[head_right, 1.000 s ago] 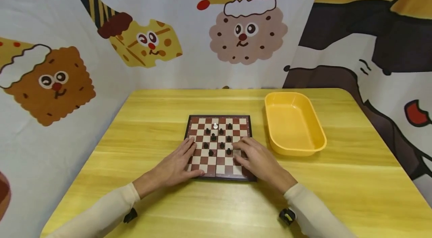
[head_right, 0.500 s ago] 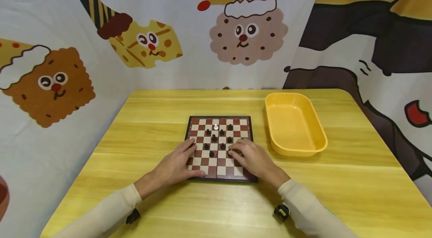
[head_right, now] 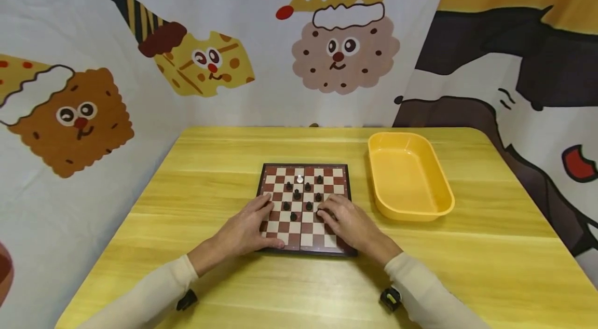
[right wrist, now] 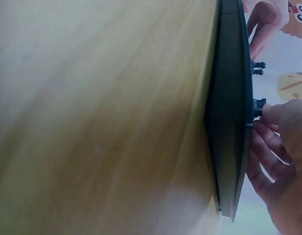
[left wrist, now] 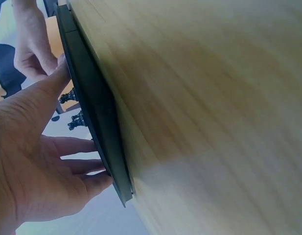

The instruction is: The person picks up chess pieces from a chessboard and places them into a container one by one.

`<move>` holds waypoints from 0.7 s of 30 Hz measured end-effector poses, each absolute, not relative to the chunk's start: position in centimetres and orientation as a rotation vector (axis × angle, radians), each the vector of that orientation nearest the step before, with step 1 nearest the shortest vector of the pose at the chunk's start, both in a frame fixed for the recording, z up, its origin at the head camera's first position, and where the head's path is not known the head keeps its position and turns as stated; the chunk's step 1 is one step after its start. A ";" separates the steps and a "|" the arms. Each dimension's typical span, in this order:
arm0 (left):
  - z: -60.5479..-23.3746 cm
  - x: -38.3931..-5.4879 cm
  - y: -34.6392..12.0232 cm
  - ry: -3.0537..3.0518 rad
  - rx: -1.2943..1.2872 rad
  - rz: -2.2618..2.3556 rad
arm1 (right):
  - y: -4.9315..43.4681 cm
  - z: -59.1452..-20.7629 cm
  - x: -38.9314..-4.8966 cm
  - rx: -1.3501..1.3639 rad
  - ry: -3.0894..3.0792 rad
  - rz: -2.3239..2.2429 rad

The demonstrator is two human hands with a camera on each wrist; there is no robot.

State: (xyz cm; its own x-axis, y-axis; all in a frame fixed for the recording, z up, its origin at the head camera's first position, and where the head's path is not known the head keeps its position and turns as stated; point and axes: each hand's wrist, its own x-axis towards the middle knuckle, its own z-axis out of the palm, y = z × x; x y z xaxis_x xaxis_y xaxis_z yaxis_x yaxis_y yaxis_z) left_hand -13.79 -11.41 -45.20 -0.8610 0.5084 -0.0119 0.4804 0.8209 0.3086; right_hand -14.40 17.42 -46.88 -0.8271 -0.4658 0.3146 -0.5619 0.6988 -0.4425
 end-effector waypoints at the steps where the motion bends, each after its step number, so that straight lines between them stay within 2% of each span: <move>1: -45.2 -13.8 -11.4 2.904 0.792 0.449 | 17.5 -46.9 -14.4 0.823 -2.731 0.807; 21: -44.9 -13.8 -11.4 2.899 0.808 0.453 | 18.5 -45.9 -14.1 0.753 -2.683 0.706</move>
State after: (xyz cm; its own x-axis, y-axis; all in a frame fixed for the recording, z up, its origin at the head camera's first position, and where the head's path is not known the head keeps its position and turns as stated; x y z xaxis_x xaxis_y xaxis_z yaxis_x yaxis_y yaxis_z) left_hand -13.82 -11.42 -44.86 -0.8544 0.5194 -0.0149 0.4901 0.8151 0.3089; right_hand -14.08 18.47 -45.86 -0.8299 -0.4155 0.3723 -0.5450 0.7469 -0.3811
